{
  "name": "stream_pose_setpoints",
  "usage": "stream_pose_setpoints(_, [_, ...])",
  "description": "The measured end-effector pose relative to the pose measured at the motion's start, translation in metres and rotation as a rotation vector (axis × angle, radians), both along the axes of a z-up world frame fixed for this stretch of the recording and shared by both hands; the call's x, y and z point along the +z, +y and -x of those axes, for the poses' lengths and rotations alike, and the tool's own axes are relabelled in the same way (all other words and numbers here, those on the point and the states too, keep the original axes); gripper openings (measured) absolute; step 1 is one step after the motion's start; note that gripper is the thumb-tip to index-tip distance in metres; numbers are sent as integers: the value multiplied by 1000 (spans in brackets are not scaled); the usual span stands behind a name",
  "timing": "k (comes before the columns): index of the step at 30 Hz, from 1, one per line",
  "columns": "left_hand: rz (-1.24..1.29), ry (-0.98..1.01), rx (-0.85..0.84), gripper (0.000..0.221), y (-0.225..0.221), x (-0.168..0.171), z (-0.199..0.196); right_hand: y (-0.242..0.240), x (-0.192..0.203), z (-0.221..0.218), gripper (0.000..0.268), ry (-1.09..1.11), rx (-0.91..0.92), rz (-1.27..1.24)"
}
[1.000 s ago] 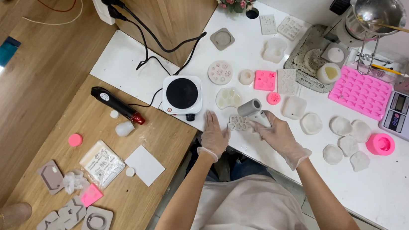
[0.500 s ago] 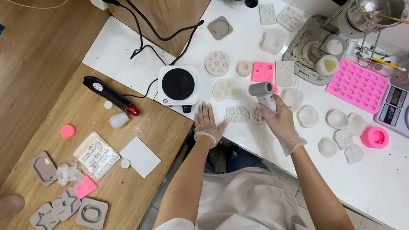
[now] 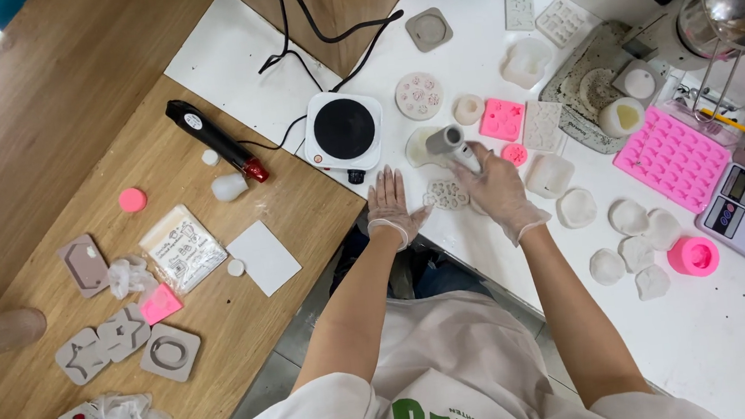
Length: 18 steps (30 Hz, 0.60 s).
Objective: Measure the temperature of candle molds and wax using an infrared thermometer.
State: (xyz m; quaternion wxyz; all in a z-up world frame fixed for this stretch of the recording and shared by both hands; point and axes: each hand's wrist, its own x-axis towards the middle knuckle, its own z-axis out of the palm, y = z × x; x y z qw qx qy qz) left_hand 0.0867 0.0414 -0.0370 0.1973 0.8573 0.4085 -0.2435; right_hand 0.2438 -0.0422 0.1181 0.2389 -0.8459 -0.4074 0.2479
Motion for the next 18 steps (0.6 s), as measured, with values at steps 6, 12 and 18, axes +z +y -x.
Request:
stream_pose_setpoints(6, [-17,-6,-4,94,1,-8,-1,12,6,-11,41,-81,-52,-21])
stream_pose_setpoints(12, [-21,7,-9,93,2,-3,-1,10,23,-12,38,-16,119,48])
stream_pose_setpoints(18, [-11,5,-15,93,2,3,0,18,1,-41,39,-9,-169,65])
